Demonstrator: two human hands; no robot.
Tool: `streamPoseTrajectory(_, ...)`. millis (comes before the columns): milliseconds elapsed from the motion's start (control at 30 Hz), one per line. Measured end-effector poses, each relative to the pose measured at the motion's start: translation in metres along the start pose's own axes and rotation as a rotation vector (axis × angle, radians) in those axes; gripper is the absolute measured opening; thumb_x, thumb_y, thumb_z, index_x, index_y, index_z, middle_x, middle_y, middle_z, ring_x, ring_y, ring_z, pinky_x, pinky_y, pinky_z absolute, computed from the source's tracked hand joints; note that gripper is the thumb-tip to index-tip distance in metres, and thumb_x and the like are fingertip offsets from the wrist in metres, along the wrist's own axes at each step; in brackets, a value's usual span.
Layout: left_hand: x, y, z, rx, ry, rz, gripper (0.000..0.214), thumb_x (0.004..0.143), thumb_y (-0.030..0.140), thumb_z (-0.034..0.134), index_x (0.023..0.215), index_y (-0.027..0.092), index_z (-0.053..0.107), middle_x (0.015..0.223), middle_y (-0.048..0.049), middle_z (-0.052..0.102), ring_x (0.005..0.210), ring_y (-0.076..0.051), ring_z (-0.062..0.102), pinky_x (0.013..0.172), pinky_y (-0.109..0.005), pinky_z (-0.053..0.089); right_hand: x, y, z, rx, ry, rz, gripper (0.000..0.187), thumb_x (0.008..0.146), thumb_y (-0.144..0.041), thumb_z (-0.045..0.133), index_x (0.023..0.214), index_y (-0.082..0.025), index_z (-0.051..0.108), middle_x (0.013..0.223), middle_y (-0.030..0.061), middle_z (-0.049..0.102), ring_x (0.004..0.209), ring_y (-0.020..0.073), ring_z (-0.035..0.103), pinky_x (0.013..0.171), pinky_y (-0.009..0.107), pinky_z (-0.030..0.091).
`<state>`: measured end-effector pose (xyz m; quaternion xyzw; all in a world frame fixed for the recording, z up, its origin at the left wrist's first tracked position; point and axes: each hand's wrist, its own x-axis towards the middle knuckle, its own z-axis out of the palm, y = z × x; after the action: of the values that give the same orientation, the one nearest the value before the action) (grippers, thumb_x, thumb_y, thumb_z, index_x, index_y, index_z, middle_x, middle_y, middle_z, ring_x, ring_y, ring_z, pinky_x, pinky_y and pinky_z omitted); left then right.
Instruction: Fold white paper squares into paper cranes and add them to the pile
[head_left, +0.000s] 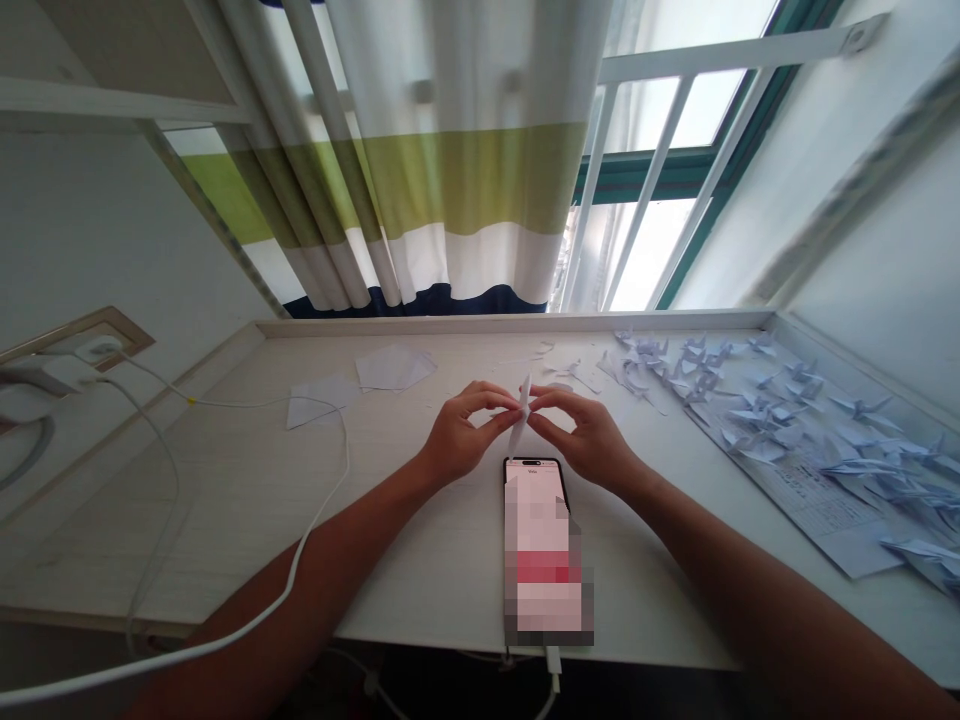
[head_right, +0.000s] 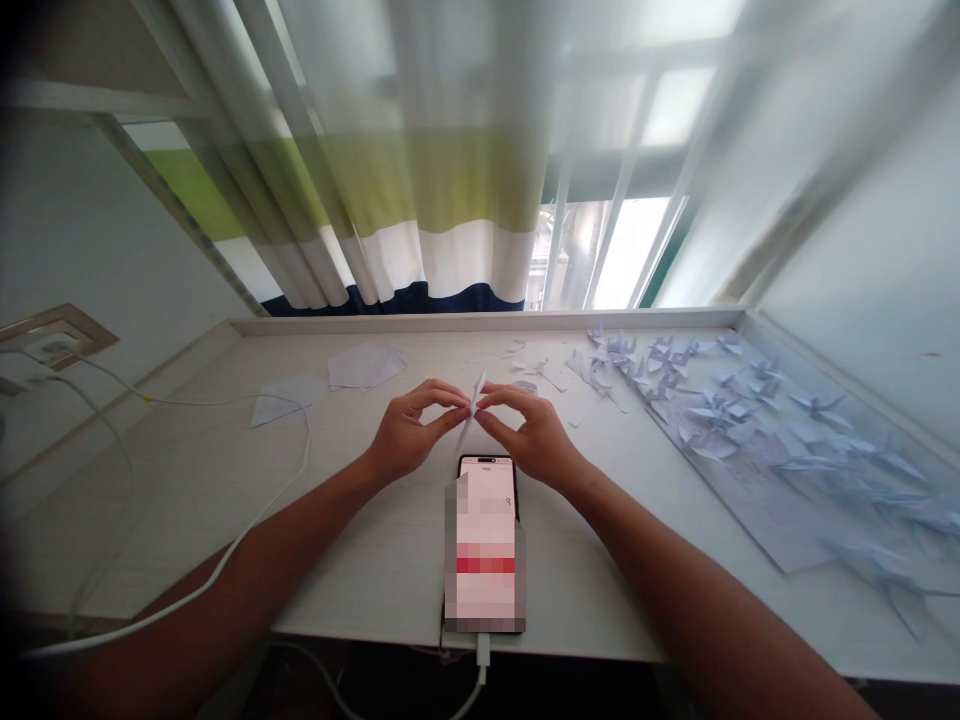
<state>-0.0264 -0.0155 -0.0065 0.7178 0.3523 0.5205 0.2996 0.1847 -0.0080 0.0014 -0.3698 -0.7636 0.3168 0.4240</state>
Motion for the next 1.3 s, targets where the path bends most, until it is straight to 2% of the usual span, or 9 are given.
streamPoseTrajectory(133,0.0,0.004,0.0,0.007,0.013,-0.043,0.01,0.093,0.03,0.073,0.096,0.021,0.072,0.098,-0.0052,0.076,0.094,-0.019,0.071,0.086,-0.036,0.056,-0.001,-0.002,-0.003,-0.164,0.037,-0.122,0.008,0.095,-0.033,0.069,0.096,-0.025,0.072,0.148,0.0088,0.063,0.151,0.0328,0.045,0.119,0.07,0.037)
streamPoseTrajectory(233,0.0,0.005,-0.002,0.037,0.033,-0.009,0.011,0.094,0.03,0.071,0.089,0.021,0.068,0.094,-0.0046,0.076,0.094,-0.02,0.071,0.089,-0.037,0.056,0.0,-0.005,-0.005,-0.183,0.042,-0.155,0.007,0.096,-0.031,0.067,0.095,-0.025,0.07,0.155,0.0075,0.057,0.155,0.0326,0.038,0.121,0.072,0.034)
streamPoseTrajectory(300,-0.001,0.006,-0.003,0.046,0.008,0.026,0.008,0.095,0.027,0.068,0.091,0.021,0.068,0.096,-0.005,0.076,0.096,-0.02,0.071,0.09,-0.038,0.056,0.0,-0.006,-0.005,-0.158,-0.006,-0.151,0.008,0.097,-0.032,0.066,0.097,-0.025,0.07,0.153,0.0082,0.059,0.153,0.0322,0.041,0.12,0.069,0.038)
streamPoseTrajectory(433,-0.002,0.008,-0.003,0.024,-0.045,0.023,0.009,0.096,0.021,0.063,0.098,0.02,0.072,0.101,-0.0061,0.077,0.1,-0.021,0.071,0.093,-0.038,0.055,-0.001,-0.006,-0.003,-0.099,-0.037,-0.126,0.012,0.098,-0.035,0.066,0.096,-0.024,0.07,0.131,0.0099,0.074,0.135,0.0308,0.062,0.111,0.06,0.051)
streamPoseTrajectory(633,-0.001,0.012,-0.002,0.05,-0.035,-0.033,0.014,0.089,0.032,0.077,0.095,0.019,0.075,0.102,-0.0083,0.076,0.097,-0.022,0.072,0.087,-0.037,0.058,0.0,-0.007,-0.003,-0.074,-0.012,-0.061,0.015,0.098,-0.039,0.066,0.099,-0.025,0.072,0.109,0.0077,0.08,0.107,0.028,0.075,0.095,0.051,0.059)
streamPoseTrajectory(767,0.0,0.013,-0.002,0.08,0.005,-0.003,0.013,0.092,0.033,0.075,0.092,0.02,0.077,0.097,-0.008,0.078,0.092,-0.021,0.073,0.084,-0.037,0.059,0.0,-0.01,-0.003,-0.074,-0.015,-0.02,0.02,0.097,-0.044,0.067,0.098,-0.025,0.073,0.099,0.0063,0.08,0.093,0.026,0.076,0.085,0.047,0.061)
streamPoseTrajectory(967,-0.002,0.009,0.001,0.052,0.039,-0.059,0.023,0.087,0.036,0.08,0.104,0.021,0.077,0.095,-0.0061,0.079,0.087,-0.019,0.073,0.082,-0.036,0.062,-0.001,-0.01,-0.001,-0.032,0.028,0.001,0.029,0.094,-0.048,0.071,0.113,-0.026,0.073,0.103,0.007,0.08,0.098,0.0264,0.076,0.083,0.045,0.062)
streamPoseTrajectory(1100,-0.004,0.008,0.001,0.059,0.031,-0.105,0.027,0.086,0.039,0.08,0.106,0.02,0.079,0.097,-0.0071,0.08,0.088,-0.021,0.075,0.083,-0.037,0.063,-0.001,-0.012,0.0,-0.02,0.01,-0.017,0.022,0.096,-0.047,0.069,0.102,-0.027,0.077,0.097,0.0041,0.081,0.091,0.0237,0.076,0.085,0.044,0.062)
streamPoseTrajectory(1300,-0.002,0.01,0.0,0.049,0.0,-0.173,0.022,0.087,0.038,0.08,0.101,0.022,0.082,0.097,-0.0067,0.082,0.091,-0.023,0.076,0.084,-0.038,0.064,0.001,-0.013,0.0,-0.023,0.034,0.011,0.03,0.095,-0.053,0.068,0.092,-0.024,0.076,0.09,0.005,0.079,0.086,0.023,0.073,0.082,0.043,0.059)
